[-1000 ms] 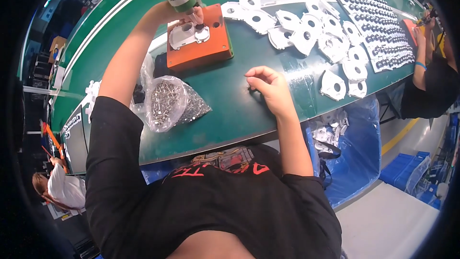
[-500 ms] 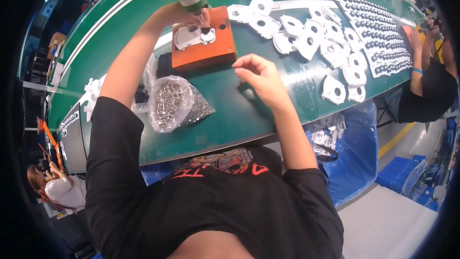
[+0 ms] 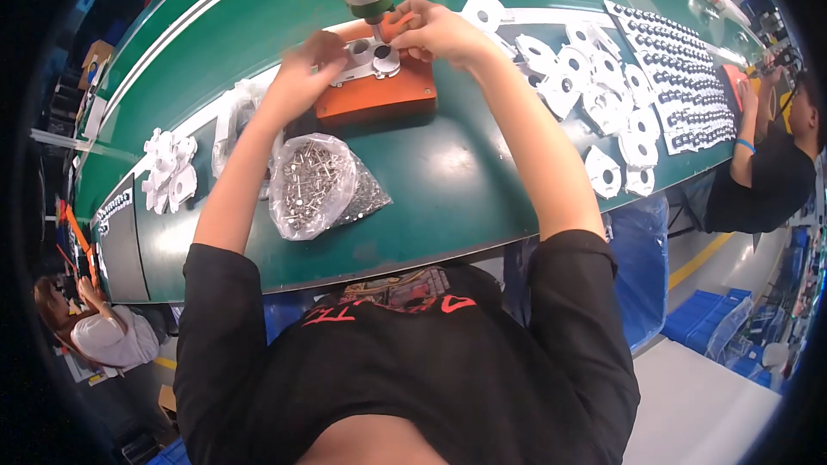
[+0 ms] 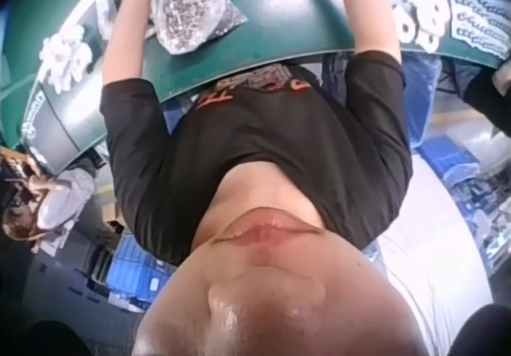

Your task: Assembling plastic components using a hand-operated press on an assembly line.

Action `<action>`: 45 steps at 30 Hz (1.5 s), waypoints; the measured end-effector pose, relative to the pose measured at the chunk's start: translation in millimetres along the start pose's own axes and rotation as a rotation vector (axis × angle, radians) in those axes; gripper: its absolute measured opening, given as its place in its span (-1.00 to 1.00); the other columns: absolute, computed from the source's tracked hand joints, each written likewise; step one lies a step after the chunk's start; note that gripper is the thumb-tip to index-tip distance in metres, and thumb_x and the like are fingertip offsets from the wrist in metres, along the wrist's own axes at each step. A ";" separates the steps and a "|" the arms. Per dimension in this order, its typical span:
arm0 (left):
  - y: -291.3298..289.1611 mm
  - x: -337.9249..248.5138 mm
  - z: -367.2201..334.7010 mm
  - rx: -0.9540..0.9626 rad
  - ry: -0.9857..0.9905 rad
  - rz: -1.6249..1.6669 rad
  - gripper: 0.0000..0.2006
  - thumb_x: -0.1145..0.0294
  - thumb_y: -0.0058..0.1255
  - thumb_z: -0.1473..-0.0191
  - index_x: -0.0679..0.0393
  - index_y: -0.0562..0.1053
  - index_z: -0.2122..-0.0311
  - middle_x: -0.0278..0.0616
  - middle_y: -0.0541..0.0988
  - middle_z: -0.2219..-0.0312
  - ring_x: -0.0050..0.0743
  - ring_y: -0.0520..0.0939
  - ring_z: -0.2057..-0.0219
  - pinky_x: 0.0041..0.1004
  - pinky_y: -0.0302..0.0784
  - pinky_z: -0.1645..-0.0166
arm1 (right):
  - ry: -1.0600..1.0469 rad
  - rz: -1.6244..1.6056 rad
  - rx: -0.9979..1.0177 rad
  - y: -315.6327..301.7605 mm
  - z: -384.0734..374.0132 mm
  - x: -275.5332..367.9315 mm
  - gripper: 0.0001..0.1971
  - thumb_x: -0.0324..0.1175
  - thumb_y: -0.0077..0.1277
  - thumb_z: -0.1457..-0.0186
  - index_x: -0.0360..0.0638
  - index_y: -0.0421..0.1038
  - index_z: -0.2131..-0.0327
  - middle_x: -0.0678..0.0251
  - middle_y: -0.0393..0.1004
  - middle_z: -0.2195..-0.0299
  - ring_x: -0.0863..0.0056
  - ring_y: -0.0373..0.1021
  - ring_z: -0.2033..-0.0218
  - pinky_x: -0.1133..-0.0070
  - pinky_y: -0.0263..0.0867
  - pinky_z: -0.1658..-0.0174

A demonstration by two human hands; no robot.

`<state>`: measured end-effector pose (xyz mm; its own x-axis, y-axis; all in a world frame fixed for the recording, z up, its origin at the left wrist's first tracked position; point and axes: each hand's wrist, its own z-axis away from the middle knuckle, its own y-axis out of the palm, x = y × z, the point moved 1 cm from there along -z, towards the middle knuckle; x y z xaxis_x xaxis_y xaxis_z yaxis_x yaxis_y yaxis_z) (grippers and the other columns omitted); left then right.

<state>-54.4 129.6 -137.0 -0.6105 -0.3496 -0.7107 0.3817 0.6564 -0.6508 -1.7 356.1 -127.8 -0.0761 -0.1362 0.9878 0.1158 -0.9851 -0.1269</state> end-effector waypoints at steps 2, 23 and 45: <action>3.9 0.4 13.5 -0.026 0.052 -0.009 -0.73 0.37 -0.04 0.03 0.16 0.34 0.18 -0.13 0.55 0.36 -0.25 0.59 0.29 -0.38 0.47 0.20 | 0.006 -0.079 0.049 1.9 -11.4 -0.5 -0.63 -0.52 0.08 0.14 -0.21 0.30 0.17 0.38 0.41 0.47 0.73 0.22 0.60 0.76 0.09 0.59; 20.2 19.8 21.4 -0.192 0.126 0.051 -0.79 0.42 -0.07 0.04 0.14 0.45 0.24 -0.21 0.55 0.28 -0.28 0.56 0.35 -0.46 0.44 0.25 | 0.147 0.446 -0.006 7.7 -27.5 -0.1 -0.67 -0.46 0.04 0.13 -0.04 0.36 0.19 0.53 0.35 0.45 0.80 0.19 0.49 0.77 0.06 0.56; 12.9 25.3 29.2 -0.131 0.245 -0.002 -0.84 0.46 -0.05 0.10 0.14 0.52 0.36 -0.22 0.50 0.36 -0.22 0.50 0.28 -0.36 0.41 0.20 | -0.561 -0.138 -0.481 -134.6 -103.6 202.7 -0.47 0.09 -0.16 -0.04 -0.13 0.24 0.08 0.29 0.34 0.23 0.34 0.27 0.21 0.25 0.28 0.17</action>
<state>-44.6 109.7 -171.2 -0.7667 -0.1896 -0.6134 0.2971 0.7421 -0.6008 -135.3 450.2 80.2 0.4725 -0.0612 0.8792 -0.3136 -0.9440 0.1029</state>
